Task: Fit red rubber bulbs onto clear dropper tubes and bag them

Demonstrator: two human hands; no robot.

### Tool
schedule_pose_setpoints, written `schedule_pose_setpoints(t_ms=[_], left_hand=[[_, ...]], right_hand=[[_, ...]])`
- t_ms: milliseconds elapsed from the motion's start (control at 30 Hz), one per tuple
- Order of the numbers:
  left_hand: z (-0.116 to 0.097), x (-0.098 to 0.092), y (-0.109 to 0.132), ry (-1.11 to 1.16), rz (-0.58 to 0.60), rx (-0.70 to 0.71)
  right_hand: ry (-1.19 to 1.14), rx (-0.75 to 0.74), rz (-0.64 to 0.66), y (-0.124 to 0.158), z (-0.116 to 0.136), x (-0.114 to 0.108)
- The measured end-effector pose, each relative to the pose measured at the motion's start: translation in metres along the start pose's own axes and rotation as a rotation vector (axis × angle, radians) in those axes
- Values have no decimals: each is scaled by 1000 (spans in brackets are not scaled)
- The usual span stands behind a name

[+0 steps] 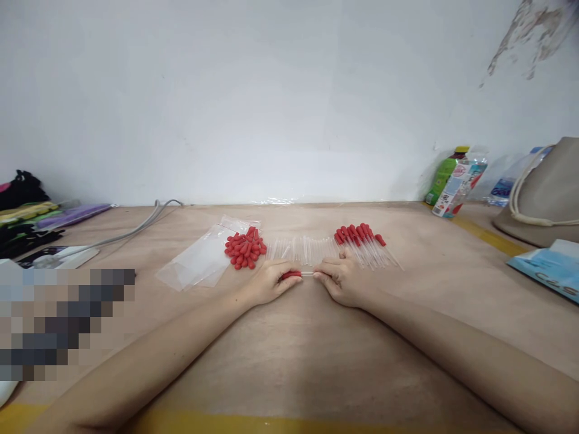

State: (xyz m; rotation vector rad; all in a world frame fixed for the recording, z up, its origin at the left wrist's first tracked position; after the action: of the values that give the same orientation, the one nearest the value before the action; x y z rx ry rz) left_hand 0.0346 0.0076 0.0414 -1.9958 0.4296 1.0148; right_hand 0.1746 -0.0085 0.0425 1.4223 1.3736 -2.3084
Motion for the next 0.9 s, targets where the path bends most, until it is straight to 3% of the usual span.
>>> schedule_pose_setpoints(t_ms=[200, 467, 700, 800, 900], left_hand=[[-3, 3, 0, -39, 4, 77], [-3, 5, -1, -43, 29, 73], [1, 0, 1, 4, -64, -13], [9, -6, 4, -38, -154, -74], [12, -6, 5, -56, -147, -88]], right_hand=[[-47, 26, 73, -1, 0, 7], [-115, 115, 192, -6, -1, 13], [-37, -14, 164, -2, -2, -7], [38, 155, -11, 2, -31, -21], [173, 539, -249, 14, -75, -40]])
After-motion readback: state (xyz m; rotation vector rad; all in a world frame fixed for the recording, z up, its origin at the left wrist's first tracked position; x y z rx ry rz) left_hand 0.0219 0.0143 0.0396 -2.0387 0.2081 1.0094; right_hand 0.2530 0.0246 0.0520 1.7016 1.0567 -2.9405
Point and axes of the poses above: each hand's wrist, its own y-axis away from the middle knuckle, its own x-axis out of the palm, z = x × y, the point moved 6 cm from there along -y, towards the middle knuckle, and after that the axes turned 4 degrees about -z, right-handed, at the moved point
